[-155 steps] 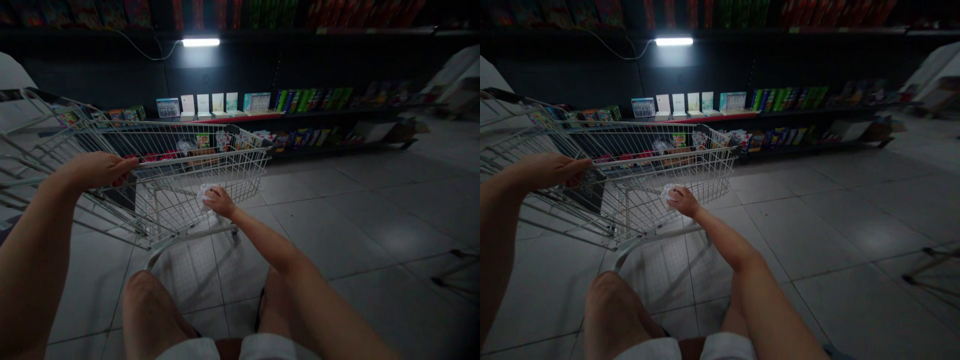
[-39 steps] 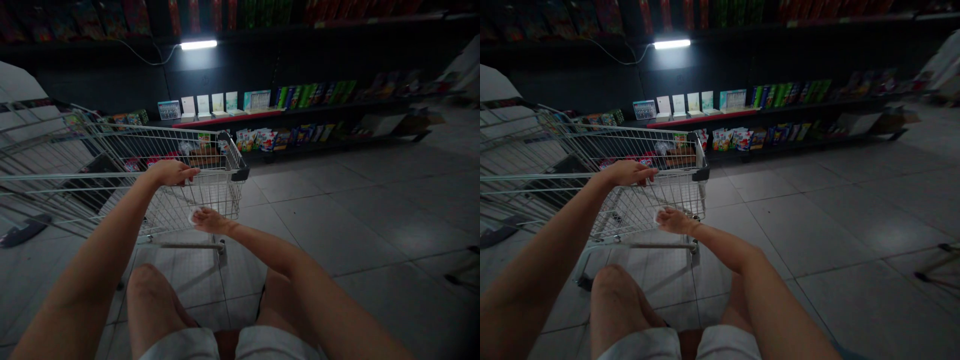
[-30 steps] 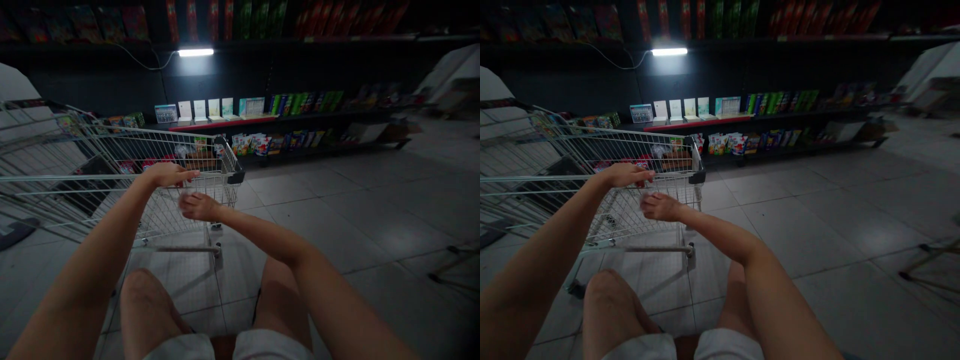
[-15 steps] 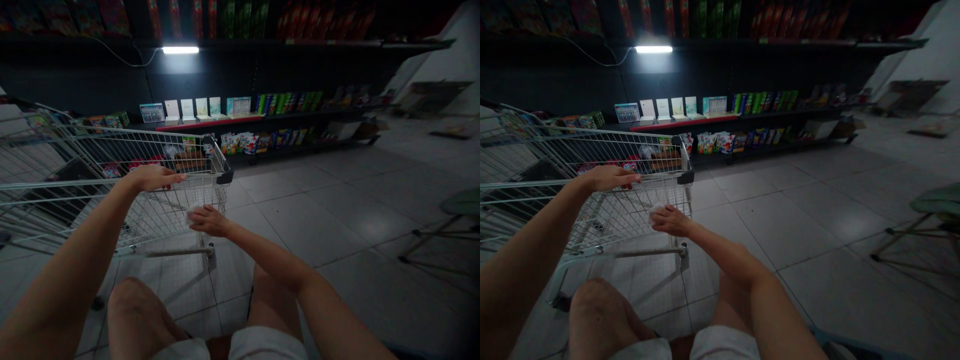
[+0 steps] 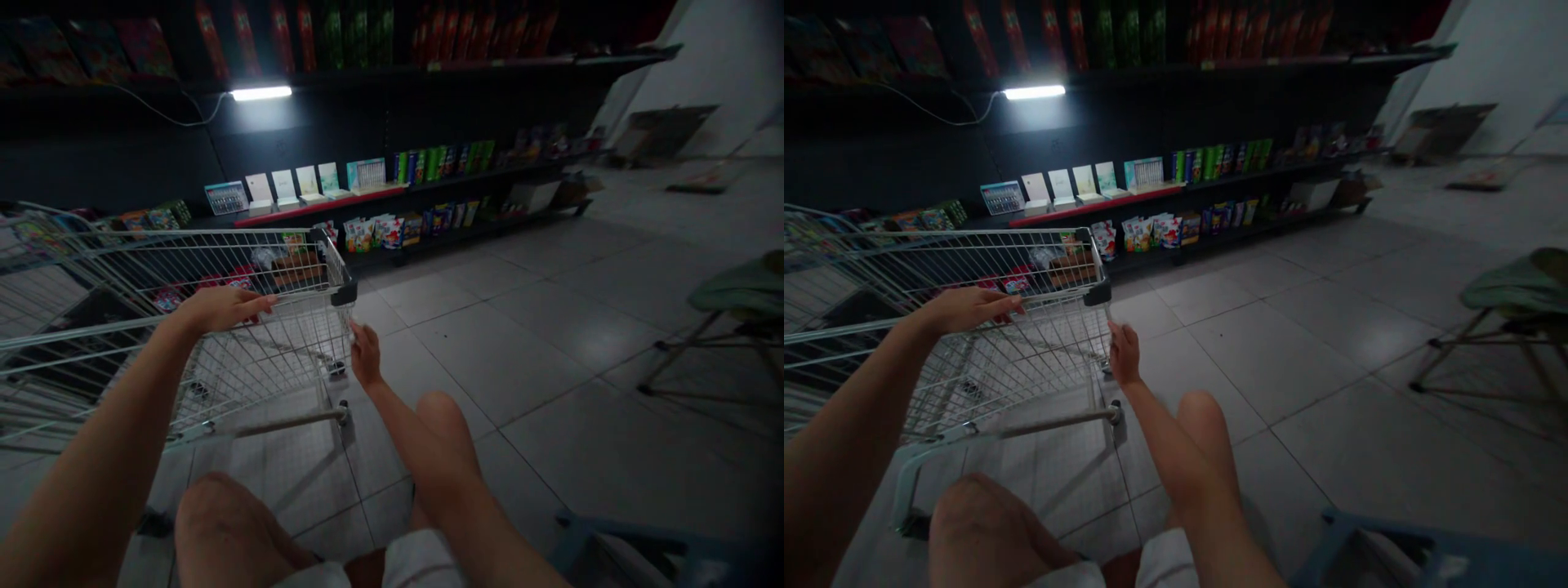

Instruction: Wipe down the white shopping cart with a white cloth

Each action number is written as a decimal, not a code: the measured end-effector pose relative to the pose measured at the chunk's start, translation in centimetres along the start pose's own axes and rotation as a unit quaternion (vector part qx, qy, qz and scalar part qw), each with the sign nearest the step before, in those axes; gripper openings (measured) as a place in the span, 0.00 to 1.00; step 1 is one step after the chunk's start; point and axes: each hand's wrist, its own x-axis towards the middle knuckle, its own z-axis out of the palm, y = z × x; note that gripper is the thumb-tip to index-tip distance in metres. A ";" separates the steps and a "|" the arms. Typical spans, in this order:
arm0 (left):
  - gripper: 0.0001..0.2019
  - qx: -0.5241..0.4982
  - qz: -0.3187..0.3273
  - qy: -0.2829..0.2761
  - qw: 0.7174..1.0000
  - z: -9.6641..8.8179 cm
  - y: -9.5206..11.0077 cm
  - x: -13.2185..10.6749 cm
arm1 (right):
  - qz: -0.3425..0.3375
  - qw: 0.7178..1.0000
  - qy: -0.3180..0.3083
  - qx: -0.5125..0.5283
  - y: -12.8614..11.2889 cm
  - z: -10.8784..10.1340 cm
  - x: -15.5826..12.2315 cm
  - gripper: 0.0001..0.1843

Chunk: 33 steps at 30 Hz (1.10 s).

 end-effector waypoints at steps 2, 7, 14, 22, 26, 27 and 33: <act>0.41 0.002 0.003 -0.001 1.000 0.0 0.0 -0.1 | 0.025 0.999 -0.022 0.024 0.5 -1.1 0.0 0.29; 0.39 -0.011 -0.004 0.019 1.000 0.1 -0.5 -0.5 | 0.041 0.987 0.138 0.066 -2.4 -4.8 8.4 0.35; 0.43 -0.116 0.036 0.050 0.991 -1.2 3.3 1.6 | -0.017 0.991 0.130 0.025 -5.7 -1.1 6.4 0.31; 0.35 0.052 0.090 0.103 0.989 1.4 11.4 7.6 | -0.039 0.999 0.029 0.016 -1.3 0.4 -4.0 0.24; 0.34 0.071 0.080 0.113 0.988 1.9 10.6 7.7 | 0.055 0.993 0.085 0.060 -2.6 0.6 1.3 0.21; 0.33 0.075 0.078 0.115 0.988 1.9 10.4 7.6 | 0.056 0.993 0.079 0.064 -3.0 0.9 2.0 0.19; 0.32 0.089 0.072 0.121 0.986 1.8 9.5 7.0 | 0.003 0.996 -0.055 0.072 -2.6 2.3 -3.3 0.21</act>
